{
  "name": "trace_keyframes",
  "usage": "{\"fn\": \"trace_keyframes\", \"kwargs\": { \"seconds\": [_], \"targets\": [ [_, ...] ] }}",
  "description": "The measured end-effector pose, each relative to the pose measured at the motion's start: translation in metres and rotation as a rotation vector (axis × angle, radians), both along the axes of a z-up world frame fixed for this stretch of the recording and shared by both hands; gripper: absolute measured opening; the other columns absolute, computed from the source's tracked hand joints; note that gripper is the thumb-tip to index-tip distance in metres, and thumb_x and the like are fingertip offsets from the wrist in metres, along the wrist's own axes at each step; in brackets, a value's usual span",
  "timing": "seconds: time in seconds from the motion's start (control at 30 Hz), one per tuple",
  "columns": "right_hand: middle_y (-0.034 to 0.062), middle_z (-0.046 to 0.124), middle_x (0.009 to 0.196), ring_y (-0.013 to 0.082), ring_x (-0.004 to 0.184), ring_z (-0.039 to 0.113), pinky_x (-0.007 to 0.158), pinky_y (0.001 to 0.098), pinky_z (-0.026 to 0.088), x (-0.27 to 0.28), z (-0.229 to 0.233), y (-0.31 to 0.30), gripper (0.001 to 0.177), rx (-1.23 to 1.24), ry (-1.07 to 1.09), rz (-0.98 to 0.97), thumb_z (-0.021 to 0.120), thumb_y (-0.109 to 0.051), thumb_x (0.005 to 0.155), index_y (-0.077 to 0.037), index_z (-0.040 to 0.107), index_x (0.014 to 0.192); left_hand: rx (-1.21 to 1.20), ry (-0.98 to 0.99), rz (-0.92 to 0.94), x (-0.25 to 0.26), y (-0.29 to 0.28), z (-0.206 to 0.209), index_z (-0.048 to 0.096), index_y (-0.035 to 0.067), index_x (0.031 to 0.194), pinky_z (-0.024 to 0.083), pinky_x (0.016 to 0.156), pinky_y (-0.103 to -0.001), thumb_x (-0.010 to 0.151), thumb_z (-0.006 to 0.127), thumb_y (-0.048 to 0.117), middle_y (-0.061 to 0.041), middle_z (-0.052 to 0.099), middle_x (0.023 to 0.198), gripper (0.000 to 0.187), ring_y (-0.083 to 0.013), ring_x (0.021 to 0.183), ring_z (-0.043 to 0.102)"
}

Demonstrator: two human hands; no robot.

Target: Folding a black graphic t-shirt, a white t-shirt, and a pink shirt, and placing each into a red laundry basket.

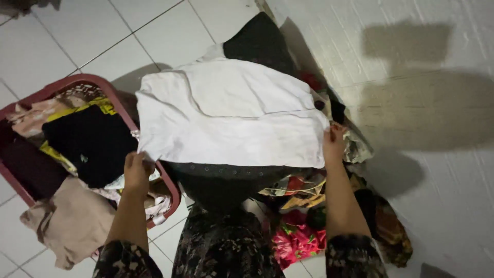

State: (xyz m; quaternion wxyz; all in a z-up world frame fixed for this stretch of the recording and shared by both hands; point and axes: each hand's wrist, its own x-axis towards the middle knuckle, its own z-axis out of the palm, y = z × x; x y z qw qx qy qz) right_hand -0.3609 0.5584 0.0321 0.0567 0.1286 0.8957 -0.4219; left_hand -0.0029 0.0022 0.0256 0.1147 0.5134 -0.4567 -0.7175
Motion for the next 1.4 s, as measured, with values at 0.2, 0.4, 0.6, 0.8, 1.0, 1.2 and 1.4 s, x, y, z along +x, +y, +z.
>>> {"fn": "trace_keyframes", "kwargs": {
  "seconds": [0.2, 0.4, 0.6, 0.8, 1.0, 1.2, 1.4],
  "targets": [
    [0.0212, 0.062, 0.141, 0.0427, 0.132, 0.05, 0.107, 0.0569, 0.033, -0.035, 0.092, -0.083, 0.068, 0.487, 0.47, 0.576, 0.065, -0.008, 0.078, -0.006, 0.06, 0.146, 0.091, -0.021, 0.066, -0.003, 0.019, 0.027, 0.057, 0.011, 0.11, 0.046, 0.06, -0.028, 0.101, 0.062, 0.021, -0.002, 0.059, 0.092, 0.014, -0.0142, 0.074, 0.057],
    [0.0078, 0.07, 0.119, 0.0289, 0.122, 0.058, 0.115, 0.0546, 0.03, -0.045, 0.132, -0.067, 0.045, 0.619, -0.315, 0.762, 0.078, -0.029, 0.078, -0.018, 0.069, 0.12, 0.027, -0.121, 0.012, 0.0, 0.032, 0.051, 0.057, 0.01, 0.112, 0.054, 0.068, -0.033, 0.103, 0.06, 0.024, -0.005, 0.06, 0.098, 0.017, -0.0153, 0.08, 0.059],
    [0.0086, 0.071, 0.104, 0.0254, 0.1, 0.067, 0.093, 0.0464, 0.05, -0.027, 0.123, -0.009, 0.041, 0.023, -0.334, 0.319, 0.075, -0.033, 0.082, -0.006, 0.068, 0.112, 0.02, -0.122, -0.016, -0.011, 0.034, 0.066, 0.054, 0.01, 0.112, 0.055, 0.07, -0.035, 0.103, 0.058, 0.027, -0.006, 0.062, 0.102, 0.02, -0.017, 0.084, 0.062],
    [0.0038, 0.071, 0.123, 0.0158, 0.113, 0.066, 0.097, 0.03, 0.049, 0.013, 0.121, -0.005, 0.051, -0.34, -0.653, 0.138, 0.074, -0.039, 0.089, -0.005, 0.066, 0.125, 0.039, -0.064, -0.007, -0.001, 0.025, 0.047, 0.053, 0.008, 0.114, 0.056, 0.078, -0.035, 0.103, 0.059, 0.026, -0.007, 0.063, 0.11, 0.022, -0.0188, 0.089, 0.064],
    [0.0149, 0.068, 0.125, 0.0217, 0.111, 0.064, 0.097, 0.0367, 0.049, 0.049, 0.099, 0.017, 0.061, -0.407, -0.546, 0.132, 0.076, -0.033, 0.091, 0.01, 0.06, 0.131, 0.033, -0.013, 0.014, -0.006, 0.029, 0.068, 0.055, 0.007, 0.124, 0.057, 0.084, -0.035, 0.106, 0.056, 0.034, -0.008, 0.063, 0.115, 0.033, -0.0195, 0.094, 0.063],
    [0.0177, 0.069, 0.127, 0.024, 0.112, 0.062, 0.099, 0.0349, 0.047, 0.074, 0.084, 0.024, 0.066, -0.202, -0.27, 0.11, 0.06, -0.049, 0.101, 0.008, 0.059, 0.135, -0.153, 0.038, -0.066, 0.016, 0.013, 0.051, 0.057, 0.007, 0.121, 0.057, 0.089, -0.032, 0.108, 0.048, 0.041, -0.003, 0.064, 0.116, 0.037, -0.0133, 0.102, 0.063],
    [0.0334, 0.065, 0.121, 0.0481, 0.111, 0.064, 0.096, 0.0514, 0.05, 0.089, 0.142, 0.022, 0.072, 0.487, -0.154, 0.201, 0.052, -0.057, 0.105, 0.007, 0.06, 0.135, -0.697, -0.349, -0.372, 0.053, -0.025, 0.076, 0.056, -0.006, 0.099, 0.043, 0.072, -0.036, 0.108, 0.066, 0.033, -0.014, 0.053, 0.081, 0.041, -0.0187, 0.076, 0.046]
  ]
}}
